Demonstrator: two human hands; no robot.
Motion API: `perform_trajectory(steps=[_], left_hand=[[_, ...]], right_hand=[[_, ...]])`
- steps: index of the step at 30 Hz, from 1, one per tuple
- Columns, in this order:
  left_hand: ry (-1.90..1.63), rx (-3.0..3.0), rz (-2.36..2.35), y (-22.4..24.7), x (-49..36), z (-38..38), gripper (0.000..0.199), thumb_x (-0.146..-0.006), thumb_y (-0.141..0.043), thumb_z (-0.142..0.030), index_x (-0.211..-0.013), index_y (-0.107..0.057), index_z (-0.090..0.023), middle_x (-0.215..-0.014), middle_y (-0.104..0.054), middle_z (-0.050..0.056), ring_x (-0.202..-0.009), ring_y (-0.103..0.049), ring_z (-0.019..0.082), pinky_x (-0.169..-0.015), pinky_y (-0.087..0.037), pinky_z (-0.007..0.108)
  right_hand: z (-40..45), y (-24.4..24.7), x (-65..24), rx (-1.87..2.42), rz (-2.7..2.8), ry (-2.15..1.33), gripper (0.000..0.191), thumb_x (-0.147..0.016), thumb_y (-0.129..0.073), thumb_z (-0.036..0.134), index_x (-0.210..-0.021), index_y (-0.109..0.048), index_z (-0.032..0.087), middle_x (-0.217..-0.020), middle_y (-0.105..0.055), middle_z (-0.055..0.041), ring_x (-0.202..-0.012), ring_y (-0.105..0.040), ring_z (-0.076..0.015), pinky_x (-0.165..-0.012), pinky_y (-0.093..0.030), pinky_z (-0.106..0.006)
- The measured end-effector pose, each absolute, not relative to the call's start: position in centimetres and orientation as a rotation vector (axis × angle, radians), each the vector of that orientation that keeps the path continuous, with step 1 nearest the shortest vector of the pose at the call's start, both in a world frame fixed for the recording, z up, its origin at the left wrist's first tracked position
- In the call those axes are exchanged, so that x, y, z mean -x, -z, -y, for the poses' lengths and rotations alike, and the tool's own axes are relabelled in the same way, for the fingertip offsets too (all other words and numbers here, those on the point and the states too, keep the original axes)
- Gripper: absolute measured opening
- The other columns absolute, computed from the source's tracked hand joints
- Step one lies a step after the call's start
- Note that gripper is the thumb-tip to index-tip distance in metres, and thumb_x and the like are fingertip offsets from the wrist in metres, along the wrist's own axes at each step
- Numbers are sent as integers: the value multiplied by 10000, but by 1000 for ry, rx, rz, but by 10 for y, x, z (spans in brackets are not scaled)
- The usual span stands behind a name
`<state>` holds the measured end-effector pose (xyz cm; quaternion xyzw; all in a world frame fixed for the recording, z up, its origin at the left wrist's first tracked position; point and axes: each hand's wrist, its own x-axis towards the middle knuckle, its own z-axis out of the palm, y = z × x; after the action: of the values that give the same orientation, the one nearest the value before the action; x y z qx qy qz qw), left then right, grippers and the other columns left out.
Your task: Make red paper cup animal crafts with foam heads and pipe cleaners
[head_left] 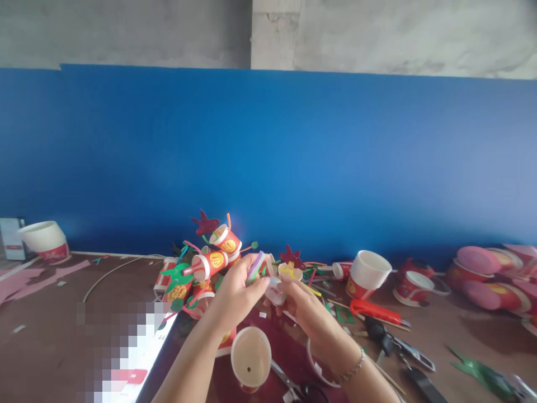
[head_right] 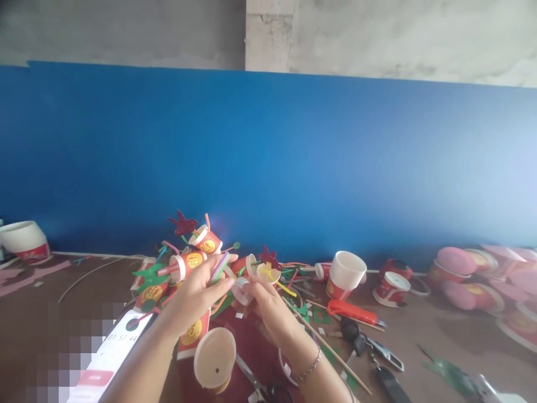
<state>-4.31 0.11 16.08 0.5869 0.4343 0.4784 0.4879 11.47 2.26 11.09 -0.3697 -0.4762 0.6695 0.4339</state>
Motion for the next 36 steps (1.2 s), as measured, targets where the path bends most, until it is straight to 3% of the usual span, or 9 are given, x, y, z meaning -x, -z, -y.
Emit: perform_trajectory(steps=[5,9,14,16,19,23,30,34,36], left_hand=[[-989,-1495,-892,-153,39,0,332,-802,-639,-275,-1127,-626,-203,-911,-664,48,-830,-608,205,-759,-484,323],[-1018,-1399,-799,-156,34,1,304,-827,-626,-359,-1069,-647,-177,-802,-645,36,-742,-593,178,-700,-486,298],[-1122,-1202,-811,-159,30,1,357,-803,-651,-435,-1067,-627,-195,-612,-532,-49,-498,-445,71,-508,-379,185],[-1110,-1167,-823,-159,29,1,397,-805,-639,-460,-1101,-612,-195,-608,-529,-47,-488,-438,73,-480,-356,183],[-1110,-1215,-801,-158,30,2,452,-782,-678,-428,-1158,-587,-193,-805,-632,25,-702,-572,146,-640,-455,245],[-1076,-1326,-827,-158,32,3,418,-791,-688,-351,-1169,-578,-212,-973,-642,52,-899,-588,196,-809,-455,302],[-1072,-1128,-732,-157,28,2,328,-774,-699,-391,-1017,-586,-203,-737,-566,-25,-597,-492,72,-537,-387,164],[-1068,-1060,-756,-154,29,0,332,-756,-711,-419,-972,-589,-199,-532,-375,-104,-388,-177,8,-368,-143,145],[-1072,-1062,-759,-155,29,1,334,-747,-718,-421,-962,-602,-193,-532,-397,-97,-395,-241,15,-389,-218,141]], right_hand=[[-6,-126,-116,873,1030,-1677,203,-777,-596,360,-832,-647,171,-655,-567,11,-594,-502,-121,-548,-369,-235],[1,-136,-118,864,1013,-1694,142,-807,-553,322,-808,-636,206,-663,-543,19,-597,-467,-115,-550,-349,-227],[-8,-132,-126,597,1141,-1735,272,-824,-522,299,-1027,-656,176,-791,-604,-32,-646,-477,-133,-626,-395,-262],[-10,-130,-129,615,1161,-1681,269,-838,-528,309,-1028,-662,174,-814,-610,-39,-662,-486,-139,-630,-403,-266],[-7,-132,-131,769,1229,-1556,210,-850,-559,356,-929,-688,212,-758,-599,-20,-668,-508,-148,-624,-423,-267],[-1,-144,-131,831,1356,-1433,190,-798,-618,410,-840,-711,251,-844,-628,-40,-726,-549,-183,-626,-466,-289],[1,-147,-137,891,1353,-1444,205,-816,-593,352,-945,-713,249,-1019,-605,-26,-761,-536,-143,-667,-467,-255],[-2,-142,-140,913,1284,-1463,178,-777,-612,318,-878,-713,212,-877,-582,-15,-660,-468,-108,-616,-415,-235],[-3,-143,-139,924,1290,-1449,147,-775,-605,302,-815,-701,198,-811,-554,-1,-620,-430,-94,-587,-385,-222]])
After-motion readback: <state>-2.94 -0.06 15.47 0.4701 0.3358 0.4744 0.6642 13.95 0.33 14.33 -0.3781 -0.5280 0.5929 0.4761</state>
